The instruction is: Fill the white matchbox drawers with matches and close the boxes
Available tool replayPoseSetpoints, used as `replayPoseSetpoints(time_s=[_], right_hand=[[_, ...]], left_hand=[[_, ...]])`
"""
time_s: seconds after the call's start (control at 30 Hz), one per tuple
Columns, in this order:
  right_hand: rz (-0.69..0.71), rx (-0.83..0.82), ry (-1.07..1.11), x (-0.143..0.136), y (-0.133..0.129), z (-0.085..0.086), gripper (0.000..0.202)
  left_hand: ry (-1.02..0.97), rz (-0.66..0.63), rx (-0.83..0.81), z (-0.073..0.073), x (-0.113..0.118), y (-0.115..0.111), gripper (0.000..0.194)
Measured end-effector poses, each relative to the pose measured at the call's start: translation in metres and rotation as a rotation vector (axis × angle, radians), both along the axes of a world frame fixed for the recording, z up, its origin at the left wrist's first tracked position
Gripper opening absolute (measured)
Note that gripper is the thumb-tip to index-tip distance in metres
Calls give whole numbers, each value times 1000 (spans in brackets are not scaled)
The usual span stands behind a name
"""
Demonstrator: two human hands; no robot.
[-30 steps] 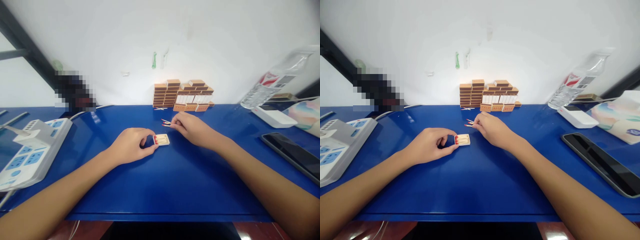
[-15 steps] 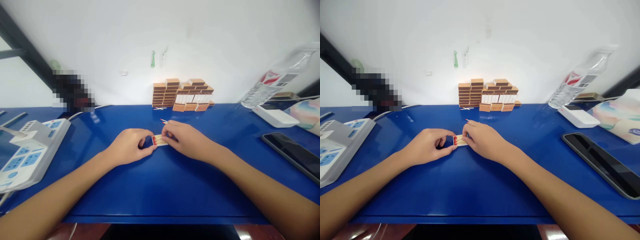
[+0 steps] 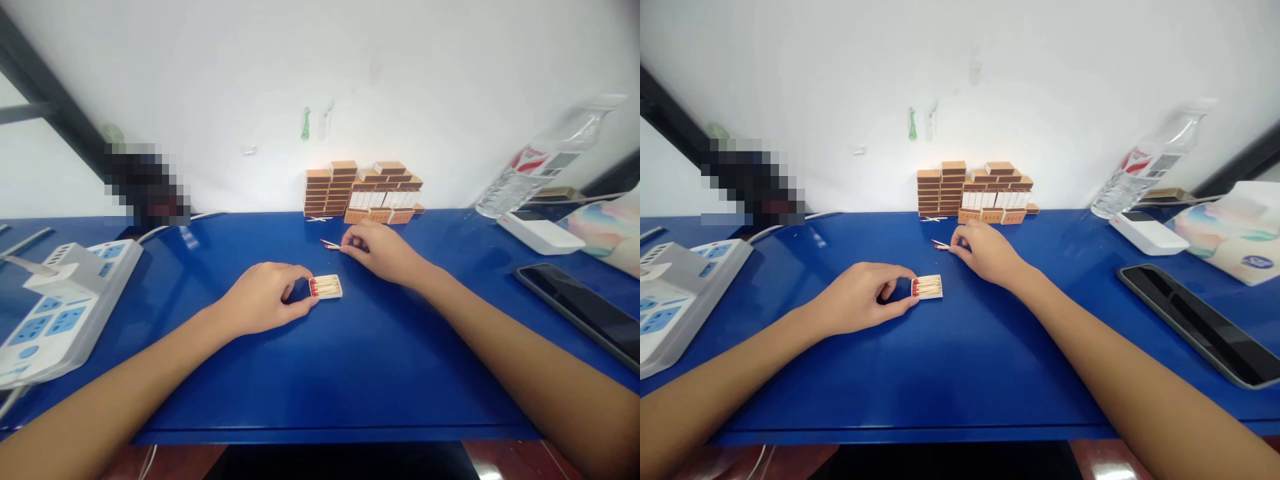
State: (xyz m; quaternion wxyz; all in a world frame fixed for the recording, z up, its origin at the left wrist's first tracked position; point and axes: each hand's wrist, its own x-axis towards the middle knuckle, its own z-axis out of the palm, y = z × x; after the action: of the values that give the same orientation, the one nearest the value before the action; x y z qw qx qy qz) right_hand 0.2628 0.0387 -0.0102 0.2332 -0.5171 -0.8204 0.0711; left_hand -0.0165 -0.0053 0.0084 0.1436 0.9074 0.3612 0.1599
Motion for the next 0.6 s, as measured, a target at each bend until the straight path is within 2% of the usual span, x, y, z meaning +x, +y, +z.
replayPoseSetpoints(time_s=[0.2, 0.3, 0.5, 0.6], right_hand=[[12, -50, -65, -2, -2, -1, 17], [35, -83, -48, -2, -9, 4, 18], [167, -89, 21, -14, -38, 26, 17], [218, -96, -15, -23, -51, 27, 17]], left_hand=[[-31, 34, 56, 1, -1, 3, 28], [1, 56, 33, 1, -1, 5, 28], [1, 86, 18, -1, -4, 7, 28], [-10, 68, 18, -1, -4, 7, 27]])
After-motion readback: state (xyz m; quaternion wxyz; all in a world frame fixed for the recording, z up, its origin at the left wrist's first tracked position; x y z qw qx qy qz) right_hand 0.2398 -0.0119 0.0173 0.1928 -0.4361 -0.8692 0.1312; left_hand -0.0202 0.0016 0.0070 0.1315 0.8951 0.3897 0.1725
